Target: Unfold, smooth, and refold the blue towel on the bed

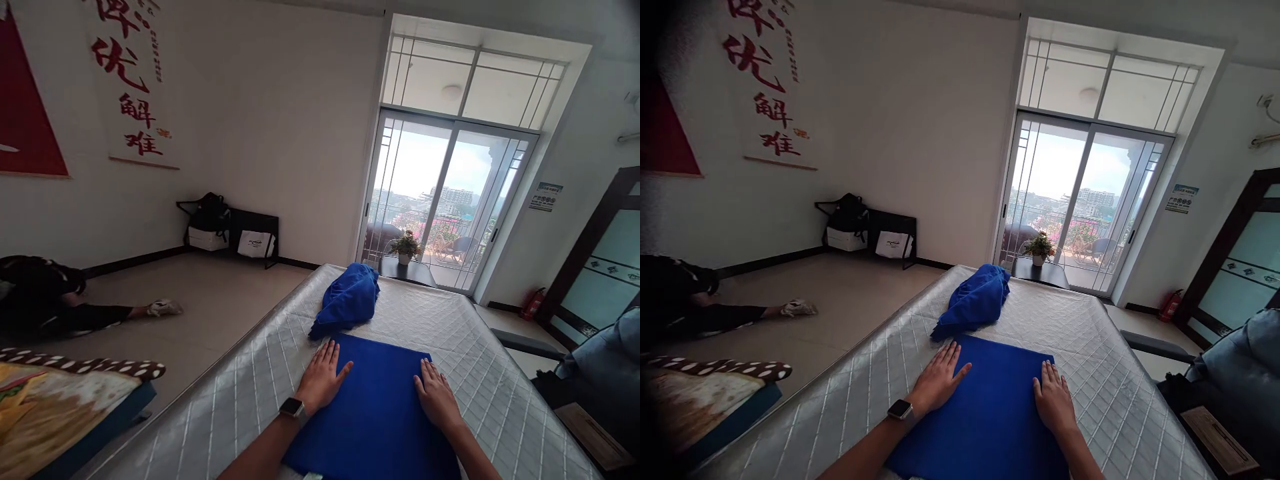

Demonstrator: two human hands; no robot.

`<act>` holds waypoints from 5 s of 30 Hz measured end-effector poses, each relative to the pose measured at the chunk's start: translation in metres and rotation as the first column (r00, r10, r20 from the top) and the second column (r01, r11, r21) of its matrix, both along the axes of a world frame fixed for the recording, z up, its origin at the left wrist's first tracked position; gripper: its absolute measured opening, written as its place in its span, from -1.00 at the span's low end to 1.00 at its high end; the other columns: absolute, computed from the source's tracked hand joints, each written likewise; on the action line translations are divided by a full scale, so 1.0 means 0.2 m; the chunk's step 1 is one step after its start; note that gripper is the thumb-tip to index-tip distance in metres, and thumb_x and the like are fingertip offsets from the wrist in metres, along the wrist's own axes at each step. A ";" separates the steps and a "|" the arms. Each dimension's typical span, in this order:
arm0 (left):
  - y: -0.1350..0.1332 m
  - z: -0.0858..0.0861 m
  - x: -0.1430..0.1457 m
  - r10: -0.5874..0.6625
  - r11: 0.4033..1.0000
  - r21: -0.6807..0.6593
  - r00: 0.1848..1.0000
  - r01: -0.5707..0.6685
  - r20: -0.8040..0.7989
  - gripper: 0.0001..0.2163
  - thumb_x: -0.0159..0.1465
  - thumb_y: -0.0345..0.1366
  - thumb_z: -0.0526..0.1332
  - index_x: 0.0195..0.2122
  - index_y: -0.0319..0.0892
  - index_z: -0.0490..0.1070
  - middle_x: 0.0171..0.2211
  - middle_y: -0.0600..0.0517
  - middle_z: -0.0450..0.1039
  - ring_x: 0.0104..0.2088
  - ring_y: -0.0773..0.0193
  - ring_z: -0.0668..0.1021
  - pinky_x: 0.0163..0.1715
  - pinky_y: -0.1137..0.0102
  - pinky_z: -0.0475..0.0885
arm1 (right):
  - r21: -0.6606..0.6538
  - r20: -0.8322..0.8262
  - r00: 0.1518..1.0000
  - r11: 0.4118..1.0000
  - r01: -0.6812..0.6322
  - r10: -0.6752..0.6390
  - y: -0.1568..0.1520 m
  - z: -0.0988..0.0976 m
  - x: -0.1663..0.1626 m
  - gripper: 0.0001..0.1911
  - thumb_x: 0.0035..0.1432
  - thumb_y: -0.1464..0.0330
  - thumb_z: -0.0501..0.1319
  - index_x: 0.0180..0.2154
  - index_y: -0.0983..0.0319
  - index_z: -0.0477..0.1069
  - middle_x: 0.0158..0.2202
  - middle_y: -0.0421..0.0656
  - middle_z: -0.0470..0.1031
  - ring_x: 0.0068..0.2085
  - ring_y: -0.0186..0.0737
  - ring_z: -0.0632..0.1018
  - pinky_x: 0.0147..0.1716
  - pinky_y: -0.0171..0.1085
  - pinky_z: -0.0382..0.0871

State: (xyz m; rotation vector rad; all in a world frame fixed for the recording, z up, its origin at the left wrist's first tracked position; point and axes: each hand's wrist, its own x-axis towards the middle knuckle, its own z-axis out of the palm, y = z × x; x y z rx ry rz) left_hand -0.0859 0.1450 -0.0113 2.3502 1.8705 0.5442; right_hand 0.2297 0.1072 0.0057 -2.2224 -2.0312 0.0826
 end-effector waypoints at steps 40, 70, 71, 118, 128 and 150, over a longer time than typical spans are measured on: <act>0.05 -0.04 -0.01 0.013 1.000 -0.011 0.992 -0.015 -0.127 -0.16 0.34 0.24 -0.27 0.36 -0.42 0.04 0.38 -0.27 0.02 0.39 -0.01 0.09 0.34 0.10 0.04 | 0.040 -0.070 0.998 0.999 -0.002 0.005 0.12 -0.03 0.02 -0.32 0.36 0.17 -0.27 0.39 0.34 -0.08 0.43 -0.10 -0.08 0.42 -0.21 -0.05 0.35 -0.14 -0.25; 0.22 -0.01 0.34 -0.168 0.986 -0.028 0.984 0.166 -0.057 -0.23 0.38 0.19 -0.32 0.37 -0.31 0.05 0.39 -0.17 0.03 0.39 0.07 0.08 0.35 0.12 -0.03 | 0.068 -0.082 0.996 0.997 -0.030 0.035 0.13 -0.05 0.04 -0.33 0.35 0.19 -0.25 0.39 0.32 -0.09 0.43 -0.11 -0.06 0.42 -0.21 -0.04 0.35 -0.13 -0.24; 0.23 -0.01 0.26 -0.137 0.990 -0.027 0.989 0.135 -0.061 -0.23 0.37 0.19 -0.31 0.37 -0.32 0.05 0.39 -0.18 0.03 0.39 0.05 0.07 0.35 0.12 -0.03 | 0.069 -0.081 0.996 0.997 -0.029 0.034 0.13 -0.06 0.04 -0.33 0.35 0.19 -0.25 0.39 0.32 -0.09 0.43 -0.12 -0.06 0.42 -0.21 -0.04 0.35 -0.13 -0.24; 0.21 -0.03 0.01 0.002 1.000 0.017 1.000 -0.001 -0.029 -0.23 0.37 0.18 -0.28 0.36 -0.35 0.05 0.39 -0.22 0.05 0.38 0.02 0.10 0.33 0.15 -0.02 | 0.050 -0.051 0.998 0.998 0.024 -0.022 0.13 -0.05 0.03 -0.30 0.35 0.16 -0.22 0.39 0.38 -0.11 0.43 -0.06 -0.06 0.42 -0.20 -0.07 0.36 -0.16 -0.25; 0.22 0.01 0.03 0.006 1.000 -0.001 0.994 -0.006 -0.106 -0.21 0.35 0.19 -0.26 0.34 -0.40 0.10 0.35 -0.26 0.12 0.36 -0.02 0.18 0.31 0.14 0.04 | 0.047 -0.088 0.996 0.998 0.032 -0.027 0.12 -0.05 0.03 -0.28 0.34 0.14 -0.23 0.39 0.41 -0.11 0.44 -0.03 -0.11 0.42 -0.17 -0.07 0.35 -0.14 -0.25; 0.09 0.01 1.12 -0.366 0.923 0.142 0.930 0.359 0.031 -0.52 0.45 -0.17 -0.21 0.26 -0.16 0.28 0.24 -0.15 0.35 0.26 0.08 0.34 0.26 0.10 0.17 | 0.066 -0.074 0.997 0.997 -0.026 0.030 0.10 -0.06 0.06 -0.35 0.28 0.38 -0.17 0.37 0.40 -0.02 0.43 -0.07 -0.08 0.42 -0.20 -0.06 0.35 -0.20 -0.26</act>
